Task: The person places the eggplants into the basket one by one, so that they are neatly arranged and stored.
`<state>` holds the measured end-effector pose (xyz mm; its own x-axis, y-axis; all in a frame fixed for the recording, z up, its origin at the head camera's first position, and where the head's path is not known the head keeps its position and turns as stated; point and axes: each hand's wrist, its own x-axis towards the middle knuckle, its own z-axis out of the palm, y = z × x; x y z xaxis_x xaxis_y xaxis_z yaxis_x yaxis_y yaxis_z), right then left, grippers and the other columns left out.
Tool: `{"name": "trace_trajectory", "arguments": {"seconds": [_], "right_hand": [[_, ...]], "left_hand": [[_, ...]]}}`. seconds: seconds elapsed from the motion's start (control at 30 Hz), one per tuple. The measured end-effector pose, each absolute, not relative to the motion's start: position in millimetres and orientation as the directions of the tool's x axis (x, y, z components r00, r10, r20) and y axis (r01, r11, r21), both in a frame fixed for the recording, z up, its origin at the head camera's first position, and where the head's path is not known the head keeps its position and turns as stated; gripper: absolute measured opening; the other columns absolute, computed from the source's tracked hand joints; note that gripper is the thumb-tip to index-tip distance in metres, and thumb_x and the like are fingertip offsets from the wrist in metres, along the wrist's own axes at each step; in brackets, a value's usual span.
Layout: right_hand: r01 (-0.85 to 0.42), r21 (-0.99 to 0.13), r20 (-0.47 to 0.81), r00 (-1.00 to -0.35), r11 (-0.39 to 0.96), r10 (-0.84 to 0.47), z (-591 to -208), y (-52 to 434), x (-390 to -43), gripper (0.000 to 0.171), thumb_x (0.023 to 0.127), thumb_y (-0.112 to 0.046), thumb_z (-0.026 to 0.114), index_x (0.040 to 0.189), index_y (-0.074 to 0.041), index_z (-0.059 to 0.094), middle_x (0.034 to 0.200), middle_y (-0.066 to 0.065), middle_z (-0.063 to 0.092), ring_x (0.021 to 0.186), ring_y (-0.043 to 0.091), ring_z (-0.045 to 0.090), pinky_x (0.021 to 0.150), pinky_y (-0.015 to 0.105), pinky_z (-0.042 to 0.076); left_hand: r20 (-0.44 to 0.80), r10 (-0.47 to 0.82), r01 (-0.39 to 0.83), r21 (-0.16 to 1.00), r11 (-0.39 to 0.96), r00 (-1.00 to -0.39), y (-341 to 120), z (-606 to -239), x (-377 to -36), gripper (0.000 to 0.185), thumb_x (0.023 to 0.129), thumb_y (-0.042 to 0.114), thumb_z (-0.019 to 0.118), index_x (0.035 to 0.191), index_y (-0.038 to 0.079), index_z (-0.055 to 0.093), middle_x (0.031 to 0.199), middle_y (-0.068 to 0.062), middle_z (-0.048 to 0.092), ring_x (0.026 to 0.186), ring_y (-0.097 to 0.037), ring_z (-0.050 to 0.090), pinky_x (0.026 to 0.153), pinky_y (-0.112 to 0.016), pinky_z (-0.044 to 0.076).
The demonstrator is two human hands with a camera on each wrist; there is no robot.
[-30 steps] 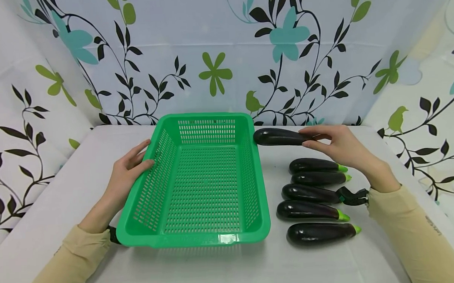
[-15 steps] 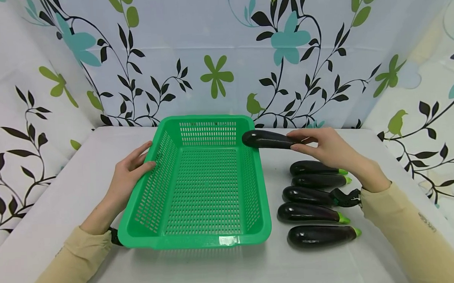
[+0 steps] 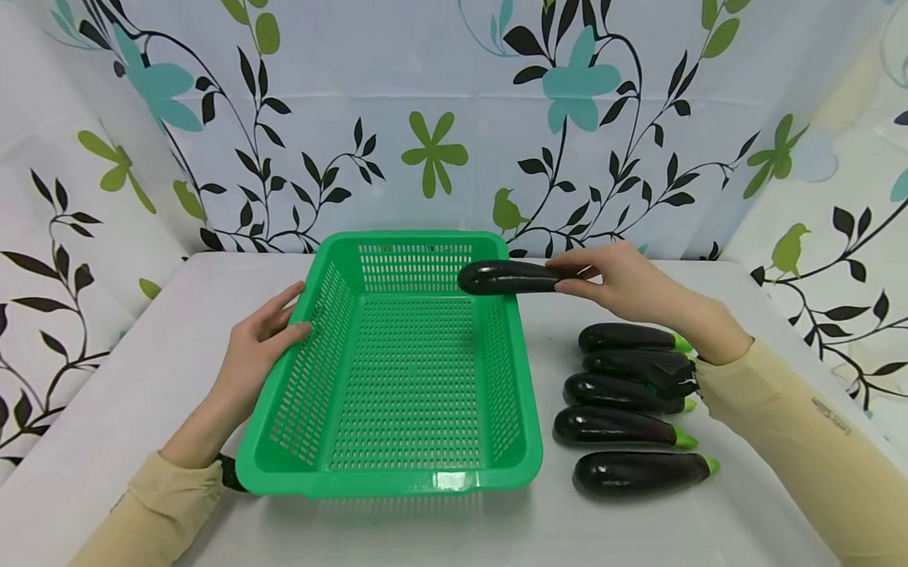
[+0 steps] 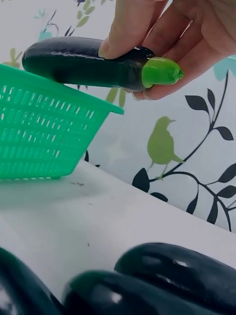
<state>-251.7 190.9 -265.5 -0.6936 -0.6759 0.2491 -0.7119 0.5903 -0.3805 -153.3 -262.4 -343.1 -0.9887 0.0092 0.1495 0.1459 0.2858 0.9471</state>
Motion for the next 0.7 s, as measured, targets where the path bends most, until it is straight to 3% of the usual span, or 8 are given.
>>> {"name": "trace_trajectory", "arguments": {"seconds": [0.4,0.7], "right_hand": [[-0.733,-0.329,0.215,-0.672,0.595,-0.709,-255.4,164.8,-259.5,0.029,0.097,-0.012,0.067,0.124,-0.002,0.069,0.107,0.010,0.074,0.098,0.027,0.070,0.082,0.045,0.057],[-0.757,-0.337,0.215,-0.640,0.559,-0.737,-248.6,146.8,-265.6,0.028,0.096,-0.009,0.066,0.123,-0.001,0.069,0.101,0.010,0.074,0.078,0.019,0.062,0.068,0.034,0.051]], "left_hand": [[0.147,0.005,0.142,0.945,0.293,-0.989,-263.4,-344.5,-153.3,0.062,0.103,0.026,0.058,0.159,0.019,0.031,0.150,-0.019,0.049,0.098,0.002,0.067,0.074,-0.022,0.060],[0.156,0.008,0.151,0.943,0.298,-0.988,-262.4,-344.6,-152.6,0.062,0.103,0.026,0.058,0.159,0.018,0.031,0.148,-0.016,0.052,0.097,0.002,0.067,0.073,-0.023,0.060]]}}
